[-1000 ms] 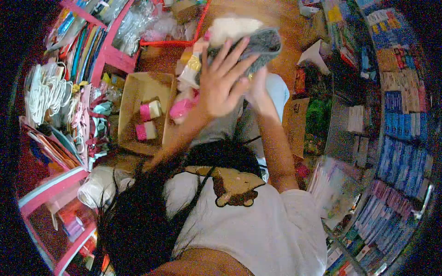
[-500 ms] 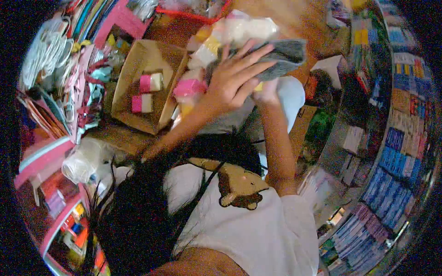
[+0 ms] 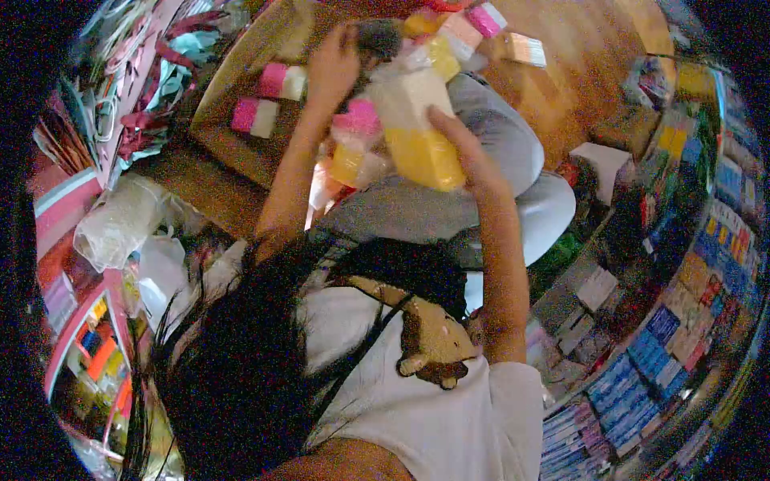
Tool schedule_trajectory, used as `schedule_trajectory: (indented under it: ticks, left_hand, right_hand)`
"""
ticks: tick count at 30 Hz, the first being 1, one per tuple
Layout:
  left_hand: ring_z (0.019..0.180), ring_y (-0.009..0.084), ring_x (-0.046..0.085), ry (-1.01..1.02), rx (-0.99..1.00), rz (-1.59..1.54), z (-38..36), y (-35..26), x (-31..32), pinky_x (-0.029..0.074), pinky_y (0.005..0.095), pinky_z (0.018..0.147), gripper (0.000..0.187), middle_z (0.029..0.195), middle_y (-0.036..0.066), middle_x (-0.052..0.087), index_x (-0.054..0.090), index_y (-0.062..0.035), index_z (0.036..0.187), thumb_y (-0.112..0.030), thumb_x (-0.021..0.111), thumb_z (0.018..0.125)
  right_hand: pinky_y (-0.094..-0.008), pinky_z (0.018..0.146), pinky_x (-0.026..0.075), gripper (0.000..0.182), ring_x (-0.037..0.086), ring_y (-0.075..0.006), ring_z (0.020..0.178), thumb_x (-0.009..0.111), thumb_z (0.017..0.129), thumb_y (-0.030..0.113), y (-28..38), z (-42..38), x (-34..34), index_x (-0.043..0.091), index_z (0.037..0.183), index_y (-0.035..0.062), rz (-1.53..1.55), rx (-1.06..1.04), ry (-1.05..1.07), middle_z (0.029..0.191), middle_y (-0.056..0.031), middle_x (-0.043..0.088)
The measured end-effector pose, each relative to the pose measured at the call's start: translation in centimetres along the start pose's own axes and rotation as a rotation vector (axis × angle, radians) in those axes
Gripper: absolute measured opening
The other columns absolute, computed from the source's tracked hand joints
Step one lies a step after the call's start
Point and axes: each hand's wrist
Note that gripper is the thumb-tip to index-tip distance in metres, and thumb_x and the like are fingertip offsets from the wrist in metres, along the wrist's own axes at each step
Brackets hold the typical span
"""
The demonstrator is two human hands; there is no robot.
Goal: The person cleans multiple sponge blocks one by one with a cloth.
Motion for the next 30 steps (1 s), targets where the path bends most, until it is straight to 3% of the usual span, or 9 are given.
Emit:
schedule_trajectory:
  ticks: [5,6,9,10,16,19,20,26,30]
  left_hand:
    - [0.089,0.0337,0.056,-0.211,0.02,0.245,0.1,14.9,-4.9,0.043,0.0403,0.08,0.025,0.097,0.017,0.058,0.055,-0.0096,0.1,-0.021,0.049,0.078]
    - [0.089,0.034,0.056,-0.262,0.035,0.343,0.0,17.2,-5.8,0.043,0.0402,0.08,0.026,0.098,0.017,0.058,0.056,-0.0095,0.099,-0.02,0.05,0.077]
    - [0.089,0.0362,0.055,0.012,-0.583,0.513,0.0,23.0,-7.2,0.042,0.0407,0.082,0.025,0.099,0.018,0.057,0.058,-0.0084,0.095,-0.021,0.052,0.074]
    - [0.089,0.0362,0.055,0.069,-0.534,0.547,0.0,24.6,-6.8,0.043,0.0411,0.081,0.025,0.098,0.018,0.058,0.059,-0.0078,0.094,-0.022,0.052,0.074]
    - [0.082,0.0298,0.06,0.173,-0.372,0.92,0.4,29.3,-1.4,0.047,0.0428,0.068,0.041,0.089,0.015,0.061,0.06,-0.0049,0.091,-0.041,0.058,0.071]
    - [0.083,0.0271,0.061,0.188,-0.131,0.879,0.6,41.6,4.1,0.048,0.0416,0.065,0.043,0.089,0.012,0.062,0.061,-0.006,0.093,-0.041,0.061,0.068]
    - [0.084,0.0257,0.06,0.44,-0.251,0.987,1.6,38.3,3.6,0.048,0.0412,0.064,0.04,0.089,0.009,0.062,0.063,-0.0058,0.091,-0.038,0.063,0.067]
    - [0.085,0.027,0.06,0.363,-0.407,1.046,1.8,34.2,3.8,0.048,0.0412,0.064,0.034,0.089,0.01,0.063,0.064,-0.0056,0.082,-0.037,0.062,0.068]
    - [0.086,0.0307,0.059,0.22,-0.318,0.793,1.5,37.3,3.7,0.047,0.0425,0.07,0.043,0.092,0.016,0.061,0.061,-0.0039,0.09,-0.042,0.059,0.071]
  right_hand:
    - [-0.035,0.094,0.031,0.065,0.039,-0.0278,0.113,0.057,0.078,0.037,-1.6,9.2,0.7,0.031,0.128,0.006,-0.973,-0.567,-0.063,0.119,-0.0193,0.044]
    - [-0.0449,0.098,0.025,0.069,0.03,-0.0351,0.12,0.058,0.074,0.044,-2.9,11.0,0.9,0.029,0.131,0.0172,-1.178,-0.585,-0.089,0.128,-0.0227,0.032]
    - [-0.0592,0.094,0.022,0.079,0.022,-0.0426,0.122,0.057,0.066,0.059,-7.6,12.8,1.2,0.024,0.132,0.0294,-1.796,-0.537,-0.154,0.134,-0.023,0.019]
    - [-0.0641,0.093,0.016,0.08,0.015,-0.0401,0.126,0.054,0.066,0.062,-8.3,13.3,0.7,0.02,0.133,0.0323,-1.865,-0.384,-0.02,0.138,-0.0212,0.008]
    - [-0.0551,0.095,0.022,0.074,0.024,-0.0448,0.121,0.057,0.071,0.047,-7.6,14.7,-0.1,0.02,0.133,0.0309,-1.557,-0.398,0.055,0.136,-0.0254,0.015]
    - [-0.0503,0.095,0.026,0.068,0.028,-0.0451,0.118,0.056,0.074,0.042,-6.9,14.0,1.4,0.025,0.132,0.0254,-1.578,-0.463,0.019,0.133,-0.0273,0.021]
    - [-0.0497,0.095,0.026,0.066,0.029,-0.0451,0.117,0.055,0.074,0.041,-6.7,13.9,1.6,0.026,0.132,0.0237,-1.538,-0.487,0.014,0.132,-0.0277,0.022]
    - [-0.0459,0.095,0.029,0.057,0.032,-0.0448,0.115,0.054,0.078,0.035,-5.5,14.4,2.0,0.033,0.128,0.0162,-1.361,-0.544,-0.053,0.127,-0.0294,0.029]
    - [-0.0444,0.094,0.03,0.053,0.035,-0.0433,0.113,0.055,0.079,0.028,-5.0,14.2,2.3,0.035,0.125,0.011,-1.222,-0.603,-0.085,0.122,-0.0297,0.034]
Point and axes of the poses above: each hand's wrist, its own z-axis towards the middle knuckle, its own x-axis out of the palm, y = z × x
